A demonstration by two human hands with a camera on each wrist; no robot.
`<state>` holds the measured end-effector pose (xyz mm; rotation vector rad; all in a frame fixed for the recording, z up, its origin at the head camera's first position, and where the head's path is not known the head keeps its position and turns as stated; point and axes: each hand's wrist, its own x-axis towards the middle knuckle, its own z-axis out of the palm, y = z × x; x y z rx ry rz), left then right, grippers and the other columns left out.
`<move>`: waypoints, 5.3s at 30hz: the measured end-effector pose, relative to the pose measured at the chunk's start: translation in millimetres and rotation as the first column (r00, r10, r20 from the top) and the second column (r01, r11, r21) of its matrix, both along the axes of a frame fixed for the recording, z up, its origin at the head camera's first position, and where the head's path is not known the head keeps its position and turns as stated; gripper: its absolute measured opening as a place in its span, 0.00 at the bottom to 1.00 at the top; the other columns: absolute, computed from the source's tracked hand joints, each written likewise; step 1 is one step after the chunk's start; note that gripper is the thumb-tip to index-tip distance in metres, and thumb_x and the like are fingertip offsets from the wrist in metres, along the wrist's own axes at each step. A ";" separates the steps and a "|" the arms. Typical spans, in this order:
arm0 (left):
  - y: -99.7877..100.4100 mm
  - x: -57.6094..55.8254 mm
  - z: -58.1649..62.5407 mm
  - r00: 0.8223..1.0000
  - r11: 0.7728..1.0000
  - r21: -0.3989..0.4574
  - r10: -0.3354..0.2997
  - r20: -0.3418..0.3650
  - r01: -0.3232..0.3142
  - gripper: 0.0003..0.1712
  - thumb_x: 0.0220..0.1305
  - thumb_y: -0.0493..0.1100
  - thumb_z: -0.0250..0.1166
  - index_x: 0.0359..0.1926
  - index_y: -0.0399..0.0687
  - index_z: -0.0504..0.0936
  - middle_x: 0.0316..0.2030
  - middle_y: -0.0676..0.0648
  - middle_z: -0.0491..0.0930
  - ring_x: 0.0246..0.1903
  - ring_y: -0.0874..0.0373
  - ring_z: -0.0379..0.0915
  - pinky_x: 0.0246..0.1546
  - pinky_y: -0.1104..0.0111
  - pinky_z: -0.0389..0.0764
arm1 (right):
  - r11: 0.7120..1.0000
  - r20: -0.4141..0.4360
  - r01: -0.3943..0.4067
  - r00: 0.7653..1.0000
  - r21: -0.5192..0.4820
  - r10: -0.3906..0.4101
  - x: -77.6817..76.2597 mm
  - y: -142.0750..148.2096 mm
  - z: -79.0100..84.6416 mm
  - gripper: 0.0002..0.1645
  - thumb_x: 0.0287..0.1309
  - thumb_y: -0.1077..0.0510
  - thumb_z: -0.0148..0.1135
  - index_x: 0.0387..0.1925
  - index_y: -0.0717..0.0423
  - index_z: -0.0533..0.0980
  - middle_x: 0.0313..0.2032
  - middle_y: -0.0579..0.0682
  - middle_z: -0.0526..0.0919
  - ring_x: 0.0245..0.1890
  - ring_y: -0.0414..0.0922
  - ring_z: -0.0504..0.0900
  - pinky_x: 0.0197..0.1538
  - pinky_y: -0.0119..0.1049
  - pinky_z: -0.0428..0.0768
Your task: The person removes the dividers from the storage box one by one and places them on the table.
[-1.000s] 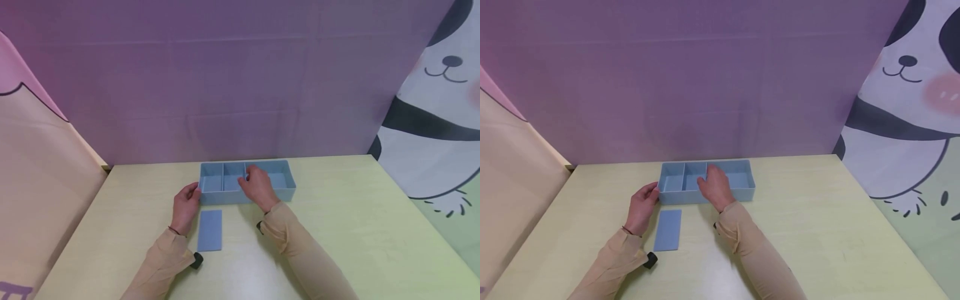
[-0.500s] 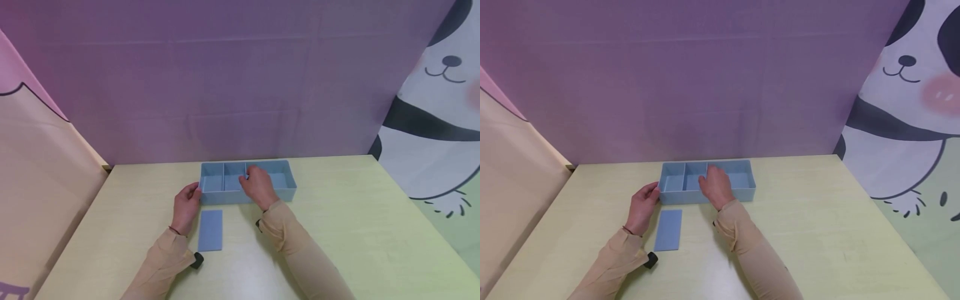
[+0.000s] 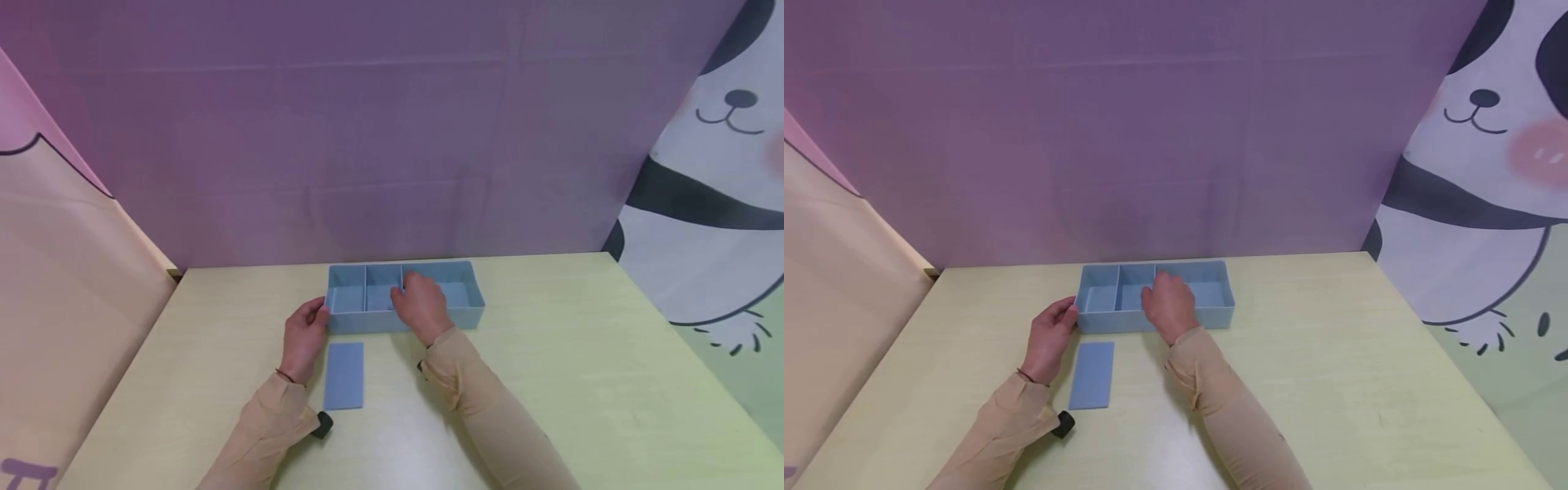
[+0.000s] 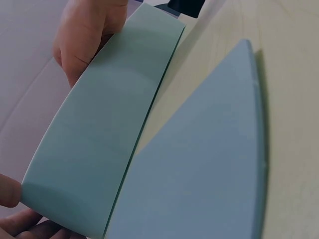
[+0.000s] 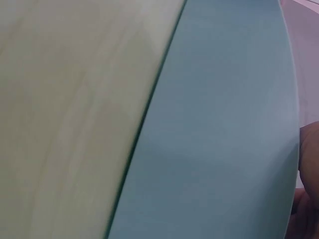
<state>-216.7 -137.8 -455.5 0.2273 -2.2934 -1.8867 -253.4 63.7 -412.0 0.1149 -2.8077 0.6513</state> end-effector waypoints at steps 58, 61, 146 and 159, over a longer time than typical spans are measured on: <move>-2.7 2.2 8.3 0.997 0.998 0.037 -0.053 0.059 0.051 0.19 0.65 0.44 0.52 0.54 0.40 0.70 0.51 0.41 0.73 0.46 0.56 0.67 0.51 0.57 0.70 | 0.995 -0.107 0.058 0.993 0.081 -0.050 -2.7 -3.3 -3.1 0.23 0.54 0.56 0.52 0.05 0.50 0.65 0.09 0.48 0.70 0.14 0.49 0.70 0.15 0.46 0.70; -2.8 2.5 8.5 0.997 0.998 0.037 -0.054 0.061 0.051 0.20 0.65 0.44 0.51 0.55 0.40 0.70 0.52 0.41 0.72 0.46 0.55 0.67 0.52 0.57 0.70 | 0.995 -0.118 0.063 0.992 0.077 -0.054 -2.3 -3.6 -2.5 0.23 0.53 0.56 0.53 0.05 0.50 0.64 0.09 0.49 0.69 0.14 0.49 0.70 0.15 0.46 0.69; -1.4 4.2 6.5 0.998 0.998 0.050 -0.050 0.028 0.048 0.19 0.65 0.43 0.52 0.54 0.39 0.70 0.50 0.39 0.73 0.45 0.55 0.68 0.49 0.57 0.71 | 0.998 -0.274 0.022 0.961 -0.064 -0.039 1.3 4.5 16.0 0.22 0.51 0.57 0.51 0.05 0.48 0.63 0.05 0.45 0.63 0.07 0.43 0.62 0.11 0.38 0.60; -1.6 4.4 6.9 0.998 0.998 0.034 -0.045 0.033 0.043 0.19 0.65 0.44 0.52 0.54 0.39 0.70 0.50 0.40 0.73 0.46 0.56 0.68 0.49 0.57 0.71 | 0.997 -0.282 0.027 0.958 -0.070 -0.046 2.4 4.0 20.3 0.20 0.50 0.57 0.51 0.05 0.48 0.64 0.06 0.45 0.65 0.09 0.43 0.64 0.12 0.39 0.62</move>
